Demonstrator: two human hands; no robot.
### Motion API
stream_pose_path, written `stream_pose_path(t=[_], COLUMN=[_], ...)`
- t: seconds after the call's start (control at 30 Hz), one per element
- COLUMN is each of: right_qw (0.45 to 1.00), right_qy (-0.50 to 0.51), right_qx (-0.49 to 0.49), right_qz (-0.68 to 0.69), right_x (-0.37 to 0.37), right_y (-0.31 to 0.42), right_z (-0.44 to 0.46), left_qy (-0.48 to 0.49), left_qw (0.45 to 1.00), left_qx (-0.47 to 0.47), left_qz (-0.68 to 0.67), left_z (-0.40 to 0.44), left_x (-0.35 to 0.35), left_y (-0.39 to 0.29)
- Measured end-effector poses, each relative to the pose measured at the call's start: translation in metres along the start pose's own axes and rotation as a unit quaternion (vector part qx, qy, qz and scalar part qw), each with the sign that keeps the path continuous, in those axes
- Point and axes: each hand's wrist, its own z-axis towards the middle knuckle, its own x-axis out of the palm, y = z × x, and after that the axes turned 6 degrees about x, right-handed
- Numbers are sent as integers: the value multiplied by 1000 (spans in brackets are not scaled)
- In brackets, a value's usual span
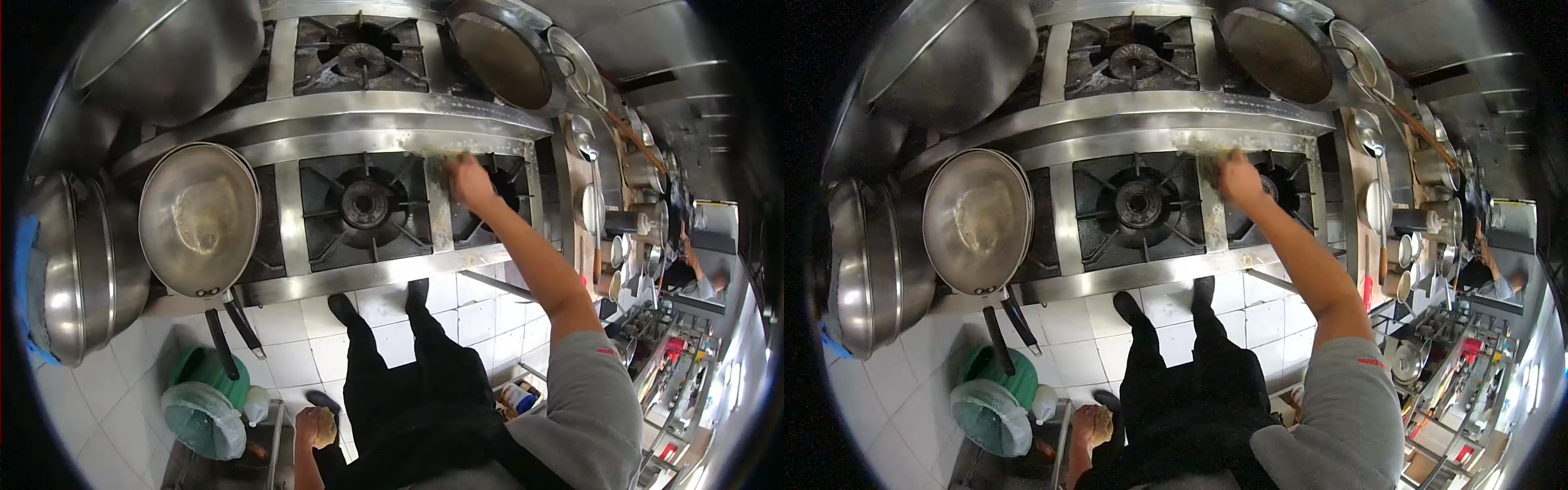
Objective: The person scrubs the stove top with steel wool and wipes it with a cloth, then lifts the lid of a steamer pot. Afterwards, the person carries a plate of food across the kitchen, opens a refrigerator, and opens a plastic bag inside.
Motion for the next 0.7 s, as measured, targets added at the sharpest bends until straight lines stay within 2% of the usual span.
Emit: stream_pose_path(t=[0.07,0.1,0.13,0.2,0.27,0.33,0.37,0.4,0.47,0.5,0.53,0.57,0.6,0.63,0.7], right_qw=[986,985,982,965,973,986,985,980,995,990,992,971,972,968,957], right_qy=[-138,-131,-128,-61,-108,-79,-88,-97,61,139,-60,-138,-81,-97,-160], right_qx=[-82,-108,-138,-252,-125,-147,-118,-91,-28,4,-108,-184,-216,-222,-226], right_qz=[45,17,-13,-31,162,-25,-88,-148,-71,-34,24,63,40,71,82], right_x=[4,22,53,73,90,68,68,74,48,40,86,92,70,75,96], right_y=[1,7,13,38,9,-58,-88,-101,-53,-21,-3,34,65,60,28], right_z=[43,66,98,109,101,86,85,88,99,106,116,120,115,114,117], left_qy=[-15,10,-3,-32,-34,-36,-38,-36,-30,-35,-27,-18,-6,-34,-52], left_qw=[1000,997,999,998,998,999,999,999,998,985,991,995,998,997,998], left_qx=[-13,60,21,-57,-51,-22,-21,-25,-36,161,128,91,51,16,-24], left_qz=[-15,56,39,0,3,-10,-21,-32,-48,48,36,27,22,72,11], left_z=[-4,9,7,2,-1,2,7,3,-14,8,17,17,7,-21,-31], left_x=[1,0,4,12,19,33,44,58,81,98,114,124,126,123,127], left_y=[-10,29,27,19,39,59,87,75,43,123,131,135,138,47,34])
